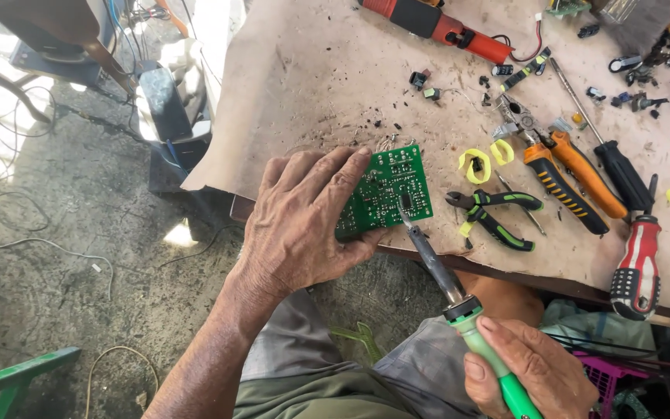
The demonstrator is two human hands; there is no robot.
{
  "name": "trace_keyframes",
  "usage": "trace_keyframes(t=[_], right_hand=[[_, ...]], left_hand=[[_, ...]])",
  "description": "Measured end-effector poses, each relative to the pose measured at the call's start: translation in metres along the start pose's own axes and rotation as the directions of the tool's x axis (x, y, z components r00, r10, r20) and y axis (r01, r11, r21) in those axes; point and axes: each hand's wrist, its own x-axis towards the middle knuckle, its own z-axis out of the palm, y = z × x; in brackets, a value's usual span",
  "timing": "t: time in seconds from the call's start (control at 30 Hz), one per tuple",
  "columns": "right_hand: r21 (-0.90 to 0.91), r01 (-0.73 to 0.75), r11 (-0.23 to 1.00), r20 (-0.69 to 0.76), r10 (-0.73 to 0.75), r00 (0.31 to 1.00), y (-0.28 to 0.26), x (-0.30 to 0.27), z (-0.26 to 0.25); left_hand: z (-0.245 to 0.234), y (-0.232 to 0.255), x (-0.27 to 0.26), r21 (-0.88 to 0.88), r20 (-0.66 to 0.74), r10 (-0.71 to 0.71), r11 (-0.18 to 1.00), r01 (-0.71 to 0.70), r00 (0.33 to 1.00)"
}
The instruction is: Soldering and desoldering electronic components on a circuit board at a repair bench.
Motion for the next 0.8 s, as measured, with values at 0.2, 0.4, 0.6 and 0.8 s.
trace_keyframes(t=[0.2,0.4,0.6,0.8], right_hand=[[-0.009,-0.052,0.999,0.033,0.052,0.998,-0.002,-0.001,0.000],[-0.026,-0.109,0.994,0.013,0.109,0.994,-0.004,-0.005,0.002],[-0.032,-0.174,0.984,0.034,0.175,0.984,-0.015,0.003,0.002],[-0.043,-0.260,0.965,0.041,0.262,0.964,-0.027,0.008,0.001]], left_hand=[[0.002,-0.001,-0.002,-0.010,0.016,-0.020,1.000,0.020,1.000],[0.000,0.000,-0.001,-0.017,0.032,-0.032,0.999,0.033,0.999],[-0.001,0.001,-0.001,-0.026,0.020,-0.030,0.999,0.030,0.999],[-0.002,0.001,0.000,-0.032,0.017,-0.031,0.999,0.032,0.999]])
